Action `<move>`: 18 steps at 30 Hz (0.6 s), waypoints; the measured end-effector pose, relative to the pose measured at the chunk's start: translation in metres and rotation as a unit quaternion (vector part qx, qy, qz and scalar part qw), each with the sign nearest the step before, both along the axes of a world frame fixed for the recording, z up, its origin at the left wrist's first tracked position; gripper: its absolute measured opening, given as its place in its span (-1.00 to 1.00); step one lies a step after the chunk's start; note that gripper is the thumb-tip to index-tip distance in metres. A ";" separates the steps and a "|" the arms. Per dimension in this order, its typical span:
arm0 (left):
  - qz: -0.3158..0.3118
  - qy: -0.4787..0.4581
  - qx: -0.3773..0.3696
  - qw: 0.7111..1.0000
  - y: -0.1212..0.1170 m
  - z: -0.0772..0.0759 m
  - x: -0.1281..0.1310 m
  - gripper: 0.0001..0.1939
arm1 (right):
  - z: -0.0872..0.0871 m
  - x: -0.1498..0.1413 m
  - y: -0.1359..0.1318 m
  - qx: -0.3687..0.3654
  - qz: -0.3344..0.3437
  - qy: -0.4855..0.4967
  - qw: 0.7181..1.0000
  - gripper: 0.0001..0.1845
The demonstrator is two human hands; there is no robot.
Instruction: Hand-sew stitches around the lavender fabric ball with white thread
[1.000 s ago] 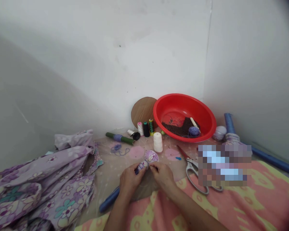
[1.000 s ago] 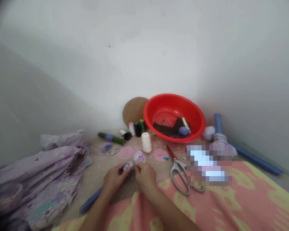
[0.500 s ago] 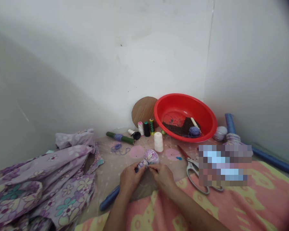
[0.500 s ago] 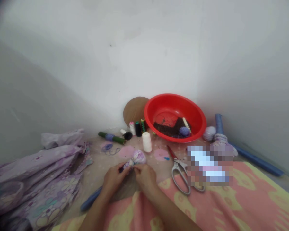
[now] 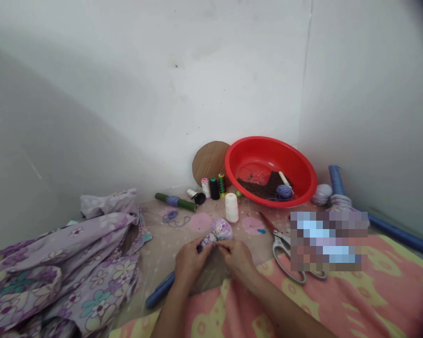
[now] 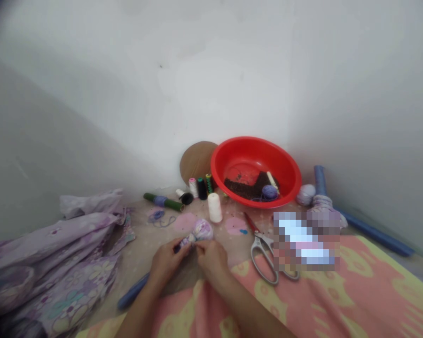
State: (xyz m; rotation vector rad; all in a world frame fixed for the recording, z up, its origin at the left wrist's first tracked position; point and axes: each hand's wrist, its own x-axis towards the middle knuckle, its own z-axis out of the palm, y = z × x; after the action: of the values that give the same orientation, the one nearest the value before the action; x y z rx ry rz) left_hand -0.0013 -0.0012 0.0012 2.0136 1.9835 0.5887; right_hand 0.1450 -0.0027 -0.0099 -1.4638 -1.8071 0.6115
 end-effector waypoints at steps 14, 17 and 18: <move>-0.005 0.009 -0.001 1.000 0.001 0.000 0.000 -0.57 | -0.004 -0.003 0.001 -0.026 -0.033 -0.025 0.999 -0.72; -0.003 0.000 0.000 1.000 0.001 0.001 0.000 -0.57 | -0.004 -0.005 0.000 -0.034 -0.046 -0.056 0.997 -0.76; -0.002 -0.002 0.000 1.000 0.001 0.001 0.000 -0.56 | -0.005 -0.005 0.000 -0.035 -0.051 -0.067 0.996 -0.77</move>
State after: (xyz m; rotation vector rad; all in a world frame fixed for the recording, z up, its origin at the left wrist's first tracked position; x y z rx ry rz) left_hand -0.0010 -0.0004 0.0019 2.0141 1.9774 0.5922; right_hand 0.1397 -0.0029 -0.0145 -1.6694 -1.8146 0.5420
